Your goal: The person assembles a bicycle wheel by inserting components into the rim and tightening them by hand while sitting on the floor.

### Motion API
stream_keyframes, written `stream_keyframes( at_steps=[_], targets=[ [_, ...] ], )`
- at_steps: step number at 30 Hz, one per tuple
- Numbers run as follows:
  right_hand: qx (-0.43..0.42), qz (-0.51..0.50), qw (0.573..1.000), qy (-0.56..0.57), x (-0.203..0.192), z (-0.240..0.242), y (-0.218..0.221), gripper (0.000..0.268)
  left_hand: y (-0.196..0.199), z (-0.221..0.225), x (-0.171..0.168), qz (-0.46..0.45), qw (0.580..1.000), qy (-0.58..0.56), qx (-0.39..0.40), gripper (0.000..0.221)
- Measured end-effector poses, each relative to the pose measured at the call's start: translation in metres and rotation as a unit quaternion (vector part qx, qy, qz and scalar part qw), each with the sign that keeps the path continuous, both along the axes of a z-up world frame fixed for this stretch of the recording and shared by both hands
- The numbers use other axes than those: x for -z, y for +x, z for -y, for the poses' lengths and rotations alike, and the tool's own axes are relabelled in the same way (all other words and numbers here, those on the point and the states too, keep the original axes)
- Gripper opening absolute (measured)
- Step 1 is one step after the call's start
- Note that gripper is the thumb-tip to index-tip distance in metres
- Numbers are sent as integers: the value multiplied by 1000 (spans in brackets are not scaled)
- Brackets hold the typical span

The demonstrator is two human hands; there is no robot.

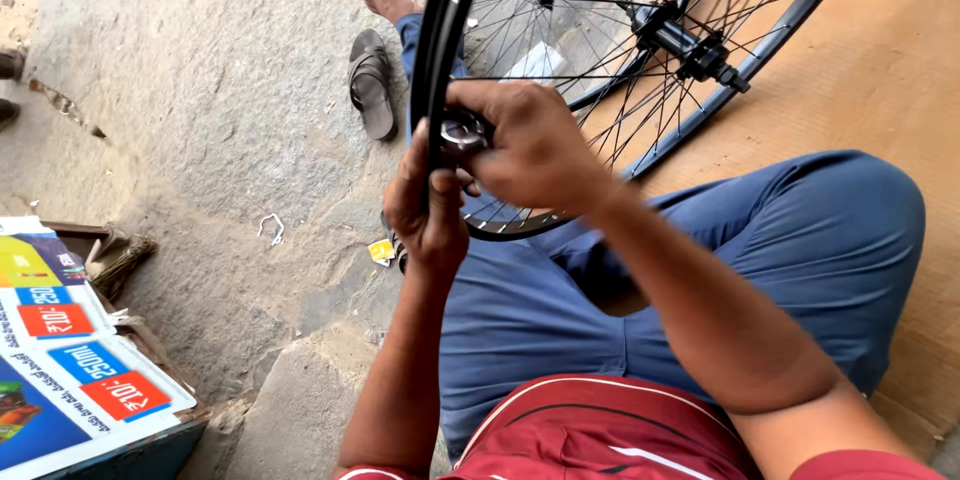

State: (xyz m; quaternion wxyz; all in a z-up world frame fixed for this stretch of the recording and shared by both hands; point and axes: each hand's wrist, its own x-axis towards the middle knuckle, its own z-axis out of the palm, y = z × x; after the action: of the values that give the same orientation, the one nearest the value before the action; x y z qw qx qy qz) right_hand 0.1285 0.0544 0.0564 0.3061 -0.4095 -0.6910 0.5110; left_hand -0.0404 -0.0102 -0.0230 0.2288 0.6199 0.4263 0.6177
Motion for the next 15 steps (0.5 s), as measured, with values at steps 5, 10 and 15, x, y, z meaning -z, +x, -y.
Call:
stream_keyframes(
  at_steps=[5, 10, 15],
  targets=[
    [4, -224, 942, 248, 29, 1, -6, 40, 6, 1, 0, 52, 998, -26, 9, 51],
    [247, -314, 873, 278, 42, 24, -38, 34, 14, 16, 6, 9, 1000, -2, -17, 47],
    [-83, -230, 970, -2, 8, -12, 14, 38, 13, -2, -7, 27, 1000, -6, -12, 47]
  ],
)
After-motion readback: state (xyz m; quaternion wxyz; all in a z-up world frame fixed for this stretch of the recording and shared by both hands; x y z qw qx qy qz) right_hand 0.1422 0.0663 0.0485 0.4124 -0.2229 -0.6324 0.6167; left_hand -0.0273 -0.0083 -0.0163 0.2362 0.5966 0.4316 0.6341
